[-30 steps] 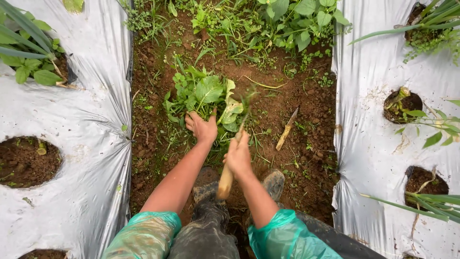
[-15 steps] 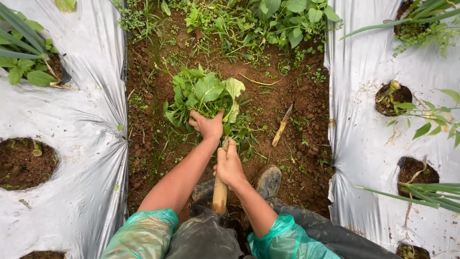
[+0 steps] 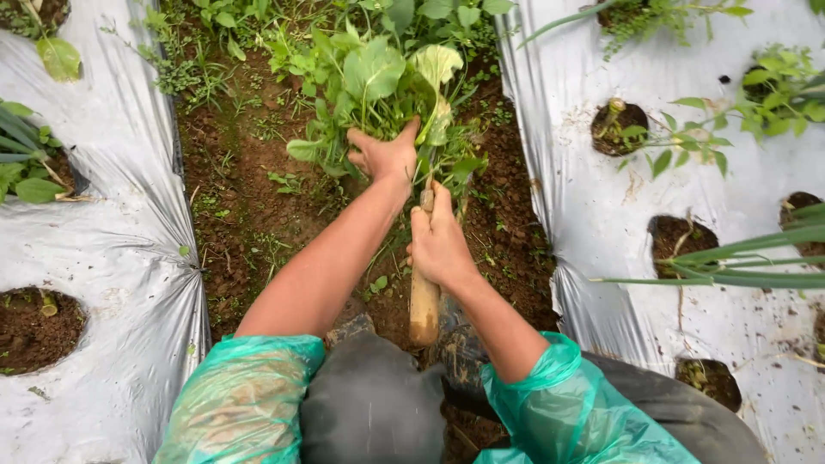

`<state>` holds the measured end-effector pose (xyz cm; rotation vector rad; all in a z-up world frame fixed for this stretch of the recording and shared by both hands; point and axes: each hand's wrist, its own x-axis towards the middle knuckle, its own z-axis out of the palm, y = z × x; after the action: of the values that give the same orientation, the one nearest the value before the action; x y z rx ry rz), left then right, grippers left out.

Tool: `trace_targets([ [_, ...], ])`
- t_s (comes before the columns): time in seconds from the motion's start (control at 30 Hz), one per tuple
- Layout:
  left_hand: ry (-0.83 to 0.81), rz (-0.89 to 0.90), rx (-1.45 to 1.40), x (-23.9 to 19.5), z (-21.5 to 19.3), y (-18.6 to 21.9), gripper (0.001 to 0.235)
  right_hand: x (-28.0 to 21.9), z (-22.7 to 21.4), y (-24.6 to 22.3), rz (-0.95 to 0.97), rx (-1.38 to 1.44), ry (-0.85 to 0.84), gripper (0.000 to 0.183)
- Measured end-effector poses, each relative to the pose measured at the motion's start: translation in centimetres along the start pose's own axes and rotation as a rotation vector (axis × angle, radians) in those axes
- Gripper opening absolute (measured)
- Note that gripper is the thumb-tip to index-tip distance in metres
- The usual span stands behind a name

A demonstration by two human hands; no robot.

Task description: The person is weeding plants by hand and using a small hand hoe in an agricultural field.

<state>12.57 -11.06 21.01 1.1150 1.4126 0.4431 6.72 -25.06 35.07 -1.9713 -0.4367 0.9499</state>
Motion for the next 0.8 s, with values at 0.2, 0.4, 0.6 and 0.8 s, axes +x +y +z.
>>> trace_targets([
  [0.2,-0.047,0.096,-0.026,-11.0,3.0,7.4,0.113,-6.7,-7.9,-2.8,-0.124,-0.010,0.075,0.060],
  [0.4,-0.130,0.067,0.043,-24.5,5.5,13.7,0.094,-14.3,-15.9,-4.8,0.010,0.043,0.185,0.063],
  [0.6,-0.238,0.091,0.026,-35.7,8.6,12.4,0.116,-21.2,-22.3,-0.9,0.029,0.062,0.266,0.063],
  [0.8,-0.304,0.144,-0.012,-43.4,13.1,7.2,0.130,-28.4,-27.5,3.8,0.032,0.173,0.290,0.065],
])
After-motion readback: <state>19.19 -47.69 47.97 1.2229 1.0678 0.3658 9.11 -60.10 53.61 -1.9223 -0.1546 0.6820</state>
